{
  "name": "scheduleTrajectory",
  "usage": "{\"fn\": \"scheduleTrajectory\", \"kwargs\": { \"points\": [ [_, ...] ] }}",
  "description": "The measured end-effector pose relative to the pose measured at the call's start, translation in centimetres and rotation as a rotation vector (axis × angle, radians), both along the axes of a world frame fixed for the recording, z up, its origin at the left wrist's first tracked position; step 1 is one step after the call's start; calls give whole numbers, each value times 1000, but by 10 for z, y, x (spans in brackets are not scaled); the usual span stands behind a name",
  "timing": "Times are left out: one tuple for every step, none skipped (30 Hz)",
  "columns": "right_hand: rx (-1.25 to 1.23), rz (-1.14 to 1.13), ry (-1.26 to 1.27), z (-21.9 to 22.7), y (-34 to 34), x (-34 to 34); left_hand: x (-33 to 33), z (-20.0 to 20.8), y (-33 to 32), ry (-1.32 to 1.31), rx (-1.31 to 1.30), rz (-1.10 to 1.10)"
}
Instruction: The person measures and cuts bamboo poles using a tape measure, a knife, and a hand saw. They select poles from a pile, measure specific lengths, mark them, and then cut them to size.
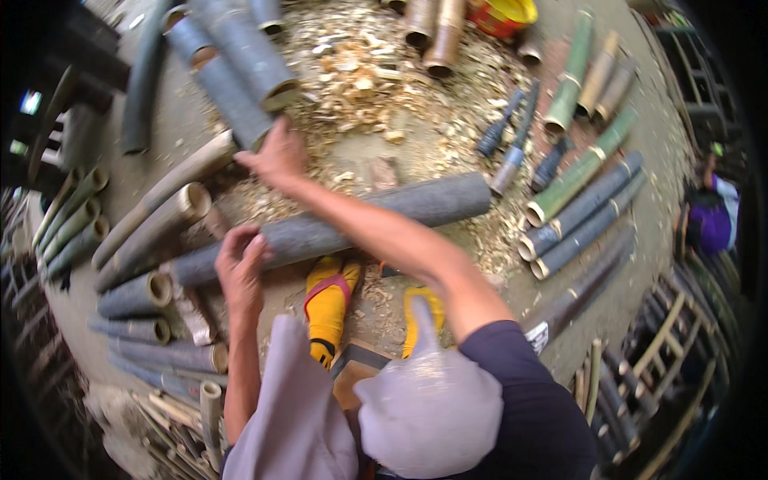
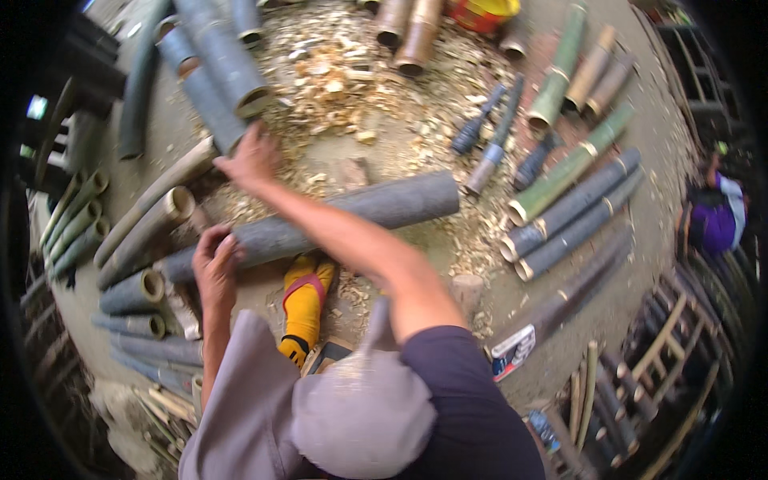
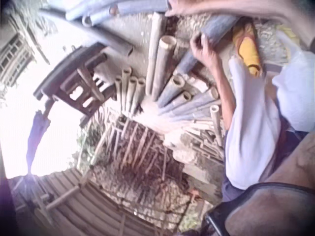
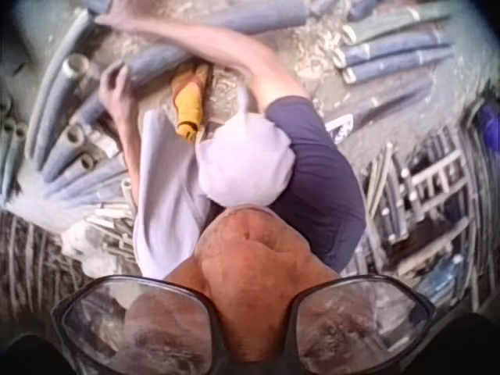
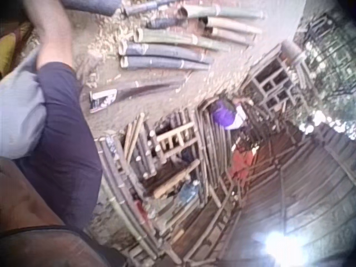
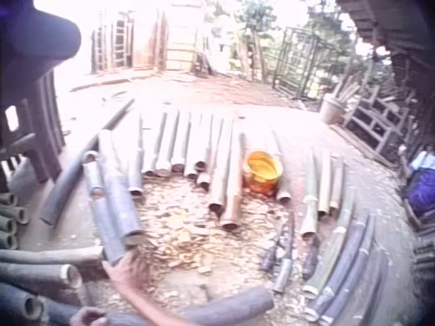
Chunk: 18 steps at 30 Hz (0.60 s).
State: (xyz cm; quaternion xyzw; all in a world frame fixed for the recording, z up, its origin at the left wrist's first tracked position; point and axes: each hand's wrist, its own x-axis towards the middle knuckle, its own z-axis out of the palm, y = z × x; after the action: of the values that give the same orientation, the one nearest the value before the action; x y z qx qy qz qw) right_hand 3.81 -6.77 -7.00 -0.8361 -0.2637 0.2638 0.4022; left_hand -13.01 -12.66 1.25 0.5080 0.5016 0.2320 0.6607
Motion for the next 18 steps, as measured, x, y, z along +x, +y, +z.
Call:
{"fn": "scheduleTrajectory", "kwargs": {
  "points": [
    [27,-128,-205,-5,6,-13,-5,1,0,11,-18,1],
    [53,-150,-182,-4,5,-10,-9,6,1,29,-29,5],
    [63,-117,-140,-1,5,-7,-15,6,4,4,-29,12],
    [72,-87,-99,2,2,-3,-19,4,5,-22,-30,17],
    [77,-59,32,9,-3,2,-23,5,7,-34,-60,30],
    [91,-26,167,17,-8,5,-22,6,10,-71,-81,22],
    [105,7,301,25,-16,9,-19,7,11,-109,-104,12],
    [180,-23,493,37,-30,7,-18,9,11,-144,-132,6],
    [256,-45,686,52,-49,2,-16,11,15,-181,-178,14],
    [331,-67,880,66,-71,-1,-11,14,19,-217,-224,23],
    [353,-71,950,75,-97,3,3,24,20,-271,-313,68],
    [374,-77,1018,85,-126,9,17,31,21,-324,-404,111],
    [345,-56,964,99,-157,14,26,32,23,-401,-484,86],
    [319,-24,918,110,-186,18,32,33,26,-472,-555,68],
    [249,50,833,118,-219,24,41,32,28,-543,-632,42],
    [181,126,755,126,-252,30,47,19,32,-559,-632,97],
    [176,179,732,137,-278,34,45,-3,41,-580,-615,163],
    [172,223,704,144,-299,39,39,-19,45,-602,-601,220]
  ]
}}
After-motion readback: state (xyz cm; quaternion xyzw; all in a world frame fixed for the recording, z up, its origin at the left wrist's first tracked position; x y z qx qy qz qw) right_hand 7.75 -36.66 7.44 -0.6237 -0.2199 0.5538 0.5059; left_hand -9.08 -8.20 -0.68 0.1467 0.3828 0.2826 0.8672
